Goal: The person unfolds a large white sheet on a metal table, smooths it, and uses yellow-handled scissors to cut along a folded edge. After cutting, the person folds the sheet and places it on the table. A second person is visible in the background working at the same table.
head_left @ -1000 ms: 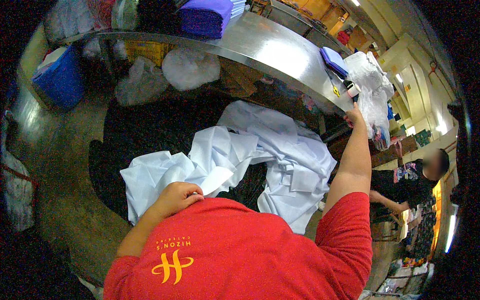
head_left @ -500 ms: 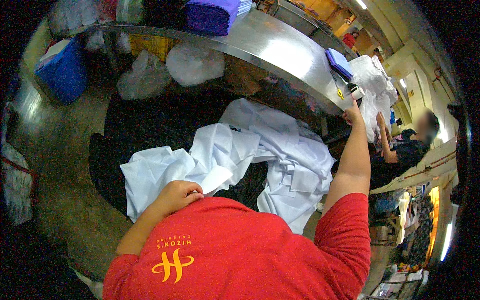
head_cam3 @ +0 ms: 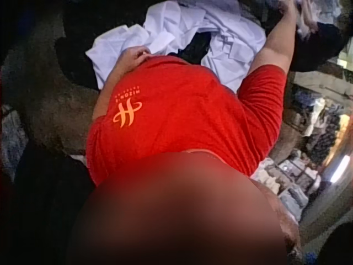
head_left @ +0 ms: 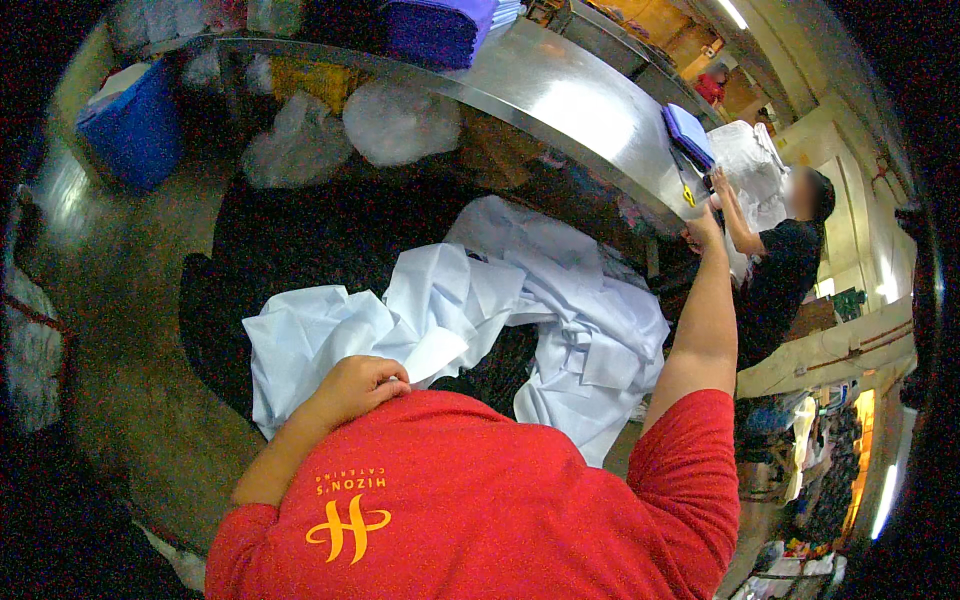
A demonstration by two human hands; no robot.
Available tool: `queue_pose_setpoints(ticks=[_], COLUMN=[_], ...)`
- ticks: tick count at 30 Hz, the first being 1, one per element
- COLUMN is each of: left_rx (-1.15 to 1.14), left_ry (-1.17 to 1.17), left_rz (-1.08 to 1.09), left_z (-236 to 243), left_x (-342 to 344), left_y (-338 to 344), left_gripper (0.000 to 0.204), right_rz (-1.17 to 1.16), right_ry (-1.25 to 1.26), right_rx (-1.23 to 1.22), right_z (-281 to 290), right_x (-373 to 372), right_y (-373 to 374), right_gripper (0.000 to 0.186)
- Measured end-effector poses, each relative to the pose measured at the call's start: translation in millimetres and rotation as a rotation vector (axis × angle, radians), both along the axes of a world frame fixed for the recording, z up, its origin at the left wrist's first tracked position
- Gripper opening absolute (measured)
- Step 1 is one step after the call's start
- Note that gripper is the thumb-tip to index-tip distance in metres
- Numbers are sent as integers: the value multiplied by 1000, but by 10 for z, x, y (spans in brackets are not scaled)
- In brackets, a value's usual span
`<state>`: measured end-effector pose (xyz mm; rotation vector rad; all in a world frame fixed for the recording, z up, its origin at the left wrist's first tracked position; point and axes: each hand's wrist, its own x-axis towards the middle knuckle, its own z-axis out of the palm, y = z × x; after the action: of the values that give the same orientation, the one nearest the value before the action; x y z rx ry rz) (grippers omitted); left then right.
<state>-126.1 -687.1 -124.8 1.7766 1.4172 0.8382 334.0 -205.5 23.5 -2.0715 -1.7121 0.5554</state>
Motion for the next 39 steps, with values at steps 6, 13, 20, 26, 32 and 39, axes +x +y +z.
queue_pose_setpoints(ticks=[6,13,20,26,32,39], left_rx=[-34,-111,-107,-128,-112,-208], left_ry=[0,-17,-16,-14,-20,-15], left_rz=[25,26,17,27,16,0], left_z=[-14,30,46,34,23,46], left_x=[9,56,73,69,78,113], left_y=[-13,-11,-3,0,15,43], left_gripper=[19,20,20,19,19,19], right_rz=[564,1377,1458,1365,1350,1438], right_ry=[-88,-234,-102,-64,-17,32], right_rx=[45,-364,-393,-436,-473,-457], right_z=[-189,-564,-917,-1062,-1110,-1254], right_x=[-1053,-2341,-2571,-2483,-2465,-2530], right_y=[-597,-2404,-3045,-3067,-3140,-3322], right_gripper=[52,50,51,49,48,48])
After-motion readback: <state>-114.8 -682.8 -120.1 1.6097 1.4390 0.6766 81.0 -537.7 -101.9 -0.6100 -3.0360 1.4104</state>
